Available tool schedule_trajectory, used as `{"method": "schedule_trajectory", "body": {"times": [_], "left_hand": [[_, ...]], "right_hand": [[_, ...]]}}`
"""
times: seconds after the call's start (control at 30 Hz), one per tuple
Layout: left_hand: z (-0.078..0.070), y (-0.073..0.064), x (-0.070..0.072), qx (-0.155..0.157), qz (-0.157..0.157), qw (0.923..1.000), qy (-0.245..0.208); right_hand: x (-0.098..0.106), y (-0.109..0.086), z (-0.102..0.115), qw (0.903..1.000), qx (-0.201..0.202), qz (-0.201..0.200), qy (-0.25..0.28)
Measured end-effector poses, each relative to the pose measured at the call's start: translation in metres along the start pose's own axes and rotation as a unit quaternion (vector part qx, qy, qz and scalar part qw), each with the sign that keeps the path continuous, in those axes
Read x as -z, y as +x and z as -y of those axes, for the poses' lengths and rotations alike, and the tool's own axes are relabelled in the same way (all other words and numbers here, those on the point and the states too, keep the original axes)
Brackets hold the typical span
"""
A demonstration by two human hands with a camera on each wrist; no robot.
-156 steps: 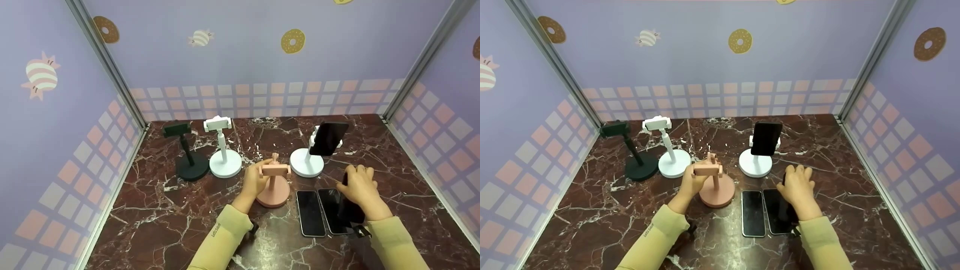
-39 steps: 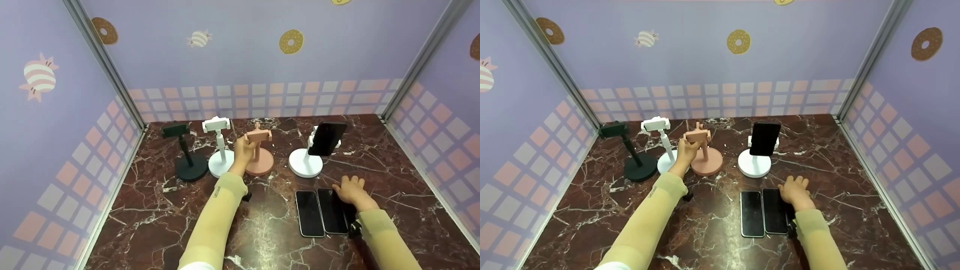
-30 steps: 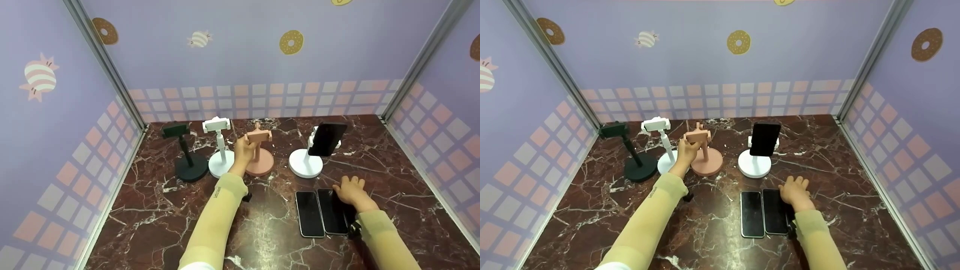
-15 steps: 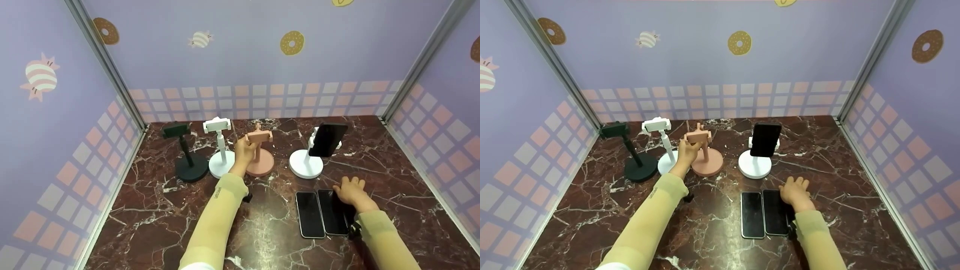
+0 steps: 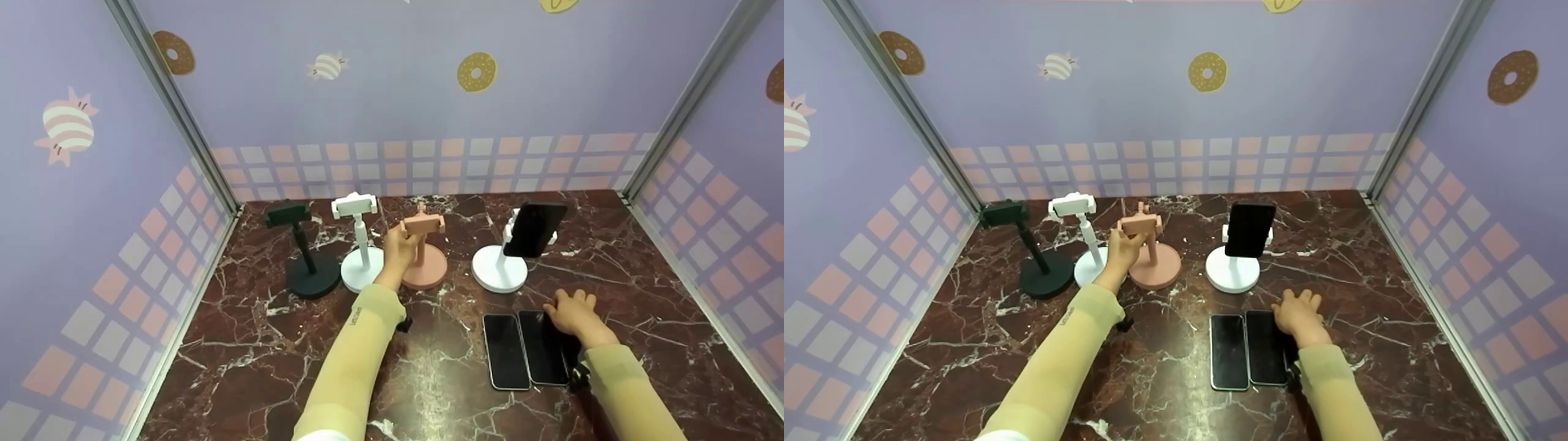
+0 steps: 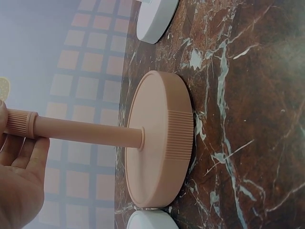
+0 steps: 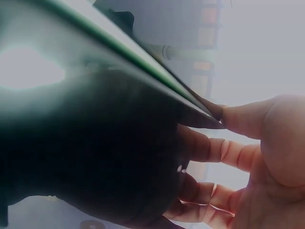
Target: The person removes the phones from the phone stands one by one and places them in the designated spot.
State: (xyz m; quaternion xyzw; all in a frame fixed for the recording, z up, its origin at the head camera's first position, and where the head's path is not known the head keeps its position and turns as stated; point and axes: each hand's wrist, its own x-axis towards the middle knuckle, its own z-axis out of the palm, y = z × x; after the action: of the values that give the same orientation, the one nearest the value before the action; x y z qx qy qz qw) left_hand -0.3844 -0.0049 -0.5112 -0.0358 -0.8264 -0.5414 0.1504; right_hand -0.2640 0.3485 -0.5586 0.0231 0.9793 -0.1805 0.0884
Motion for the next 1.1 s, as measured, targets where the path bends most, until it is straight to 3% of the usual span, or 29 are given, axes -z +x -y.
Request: {"method": "schedule_trajectory", "body": {"times": [0.17, 0.4, 1.1], "left_hand": [[0.0008, -0.0004, -0.0003, -0.006, -0.001, 1.0000, -0.004], [0.0018, -0.0008, -0.0008, -0.008, -0.003, 0.9999, -0.008], [0.0001, -0.0023, -0.0024, -0.005, -0.014, 0.9998, 0.015]], "right_hand": [[-0.0001, 0.0002, -0.0005, 0.9999, -0.014, 0.005, 0.003], [-0.0018, 0.0019, -0.0018, 0.9997, 0.017, -0.009, -0.013], [-0.0007, 0.0028, -0.0051, 0.9991, 0.032, -0.025, -0.016]]}}
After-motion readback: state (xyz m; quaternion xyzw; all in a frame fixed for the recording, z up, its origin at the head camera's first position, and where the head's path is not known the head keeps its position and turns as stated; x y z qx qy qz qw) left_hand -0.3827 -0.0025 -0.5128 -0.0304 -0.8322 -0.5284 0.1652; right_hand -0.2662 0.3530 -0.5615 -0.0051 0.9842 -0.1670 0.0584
